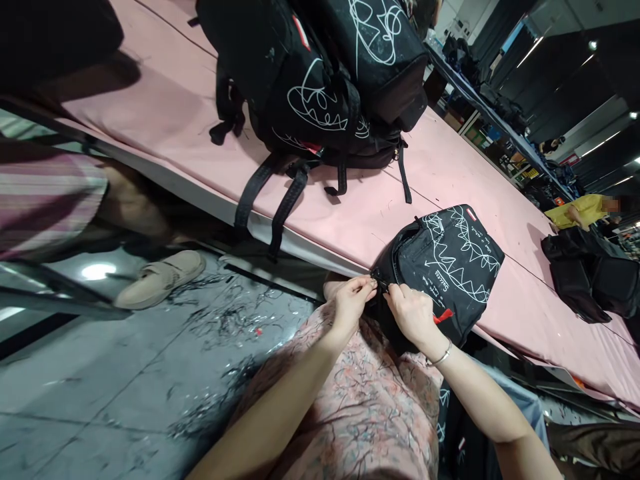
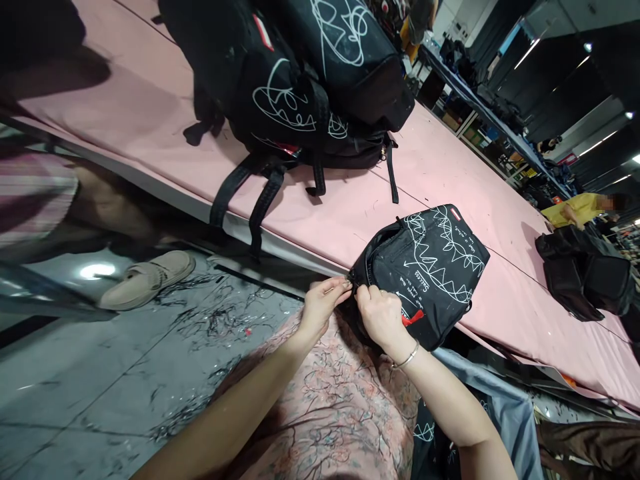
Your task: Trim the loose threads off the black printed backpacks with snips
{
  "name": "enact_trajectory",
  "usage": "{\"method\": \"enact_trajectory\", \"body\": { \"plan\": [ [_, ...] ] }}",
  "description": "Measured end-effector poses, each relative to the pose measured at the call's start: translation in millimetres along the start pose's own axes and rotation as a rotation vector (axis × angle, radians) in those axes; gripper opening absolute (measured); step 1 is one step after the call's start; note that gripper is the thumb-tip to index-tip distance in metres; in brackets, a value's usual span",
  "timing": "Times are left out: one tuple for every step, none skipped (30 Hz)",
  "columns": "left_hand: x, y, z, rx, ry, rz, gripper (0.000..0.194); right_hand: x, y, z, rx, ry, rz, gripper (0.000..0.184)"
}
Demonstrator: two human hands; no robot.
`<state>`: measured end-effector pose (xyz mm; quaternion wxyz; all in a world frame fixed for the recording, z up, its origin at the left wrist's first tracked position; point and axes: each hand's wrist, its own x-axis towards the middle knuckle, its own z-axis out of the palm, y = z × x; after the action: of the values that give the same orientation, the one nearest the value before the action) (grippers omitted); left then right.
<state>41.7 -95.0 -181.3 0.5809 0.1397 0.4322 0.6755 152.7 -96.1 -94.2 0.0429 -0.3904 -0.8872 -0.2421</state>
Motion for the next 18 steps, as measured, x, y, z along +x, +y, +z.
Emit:
{"method": "enact_trajectory", "body": {
  "plan": [
    [0,0,0.1,-0.003,0.002,-0.005,0.029,0,0,0,-0.003,0.013,-0.005,0.015],
    [-1,1,0.4,-0.003,0.005,-0.007,0.029,0,1,0,-0.007,0.024,-0.005,0.014],
    [-1,1,0.7,0.000,0.008,-0.005,0.029,0,1,1,-0.013,0.031,-0.006,0.014],
    [-2,2,1.1,0.005,0.013,0.000,0.028,0,1,1,-0.017,0.030,-0.007,0.013],
    [-3,3,1.5,0.011,0.021,0.006,0.026,0,1,2,-0.021,0.025,-0.012,0.013],
    [-4,4,2.0,0.017,0.029,0.012,0.025,0,1,4,-0.024,0.020,-0.018,0.014],
    [-4,5,2.5,0.021,0.038,0.017,0.025,0,1,5,-0.026,0.016,-0.024,0.014],
    [-4,6,2.7,0.022,0.045,0.019,0.025,0,1,7,-0.025,0.015,-0.033,0.015],
    [-4,7,2.5,0.019,0.050,0.017,0.026,0,1,9,-0.020,0.019,-0.043,0.015],
    [-4,7,1.8,0.009,0.050,0.008,0.027,0,1,11,-0.013,0.028,-0.049,0.016],
    [-4,8,0.4,-0.005,0.047,-0.007,0.030,0,2,13,0.000,0.044,-0.053,0.016],
    [-3,8,-1.8,-0.022,0.043,-0.026,0.033,-1,2,14,0.019,0.065,-0.052,0.017],
    [-3,7,-4.6,-0.039,0.039,-0.047,0.036,-3,3,14,0.047,0.089,-0.046,0.018],
    [-3,6,-8.1,-0.053,0.038,-0.065,0.038,-5,3,13,0.085,0.114,-0.038,0.020],
    [-4,5,-12.0,-0.062,0.041,-0.075,0.040,-8,4,11,0.134,0.138,-0.029,0.020],
    [-4,4,-16.1,-0.067,0.048,-0.078,0.041,-12,4,7,0.201,0.159,-0.021,0.020],
    [-5,4,-20.0,-0.063,0.057,-0.072,0.042,-17,5,3,0.289,0.178,-0.010,0.018],
    [-6,4,-23.4,-0.046,0.062,-0.057,0.043,-24,5,-1,0.395,0.205,0.010,0.016]
  ]
}}
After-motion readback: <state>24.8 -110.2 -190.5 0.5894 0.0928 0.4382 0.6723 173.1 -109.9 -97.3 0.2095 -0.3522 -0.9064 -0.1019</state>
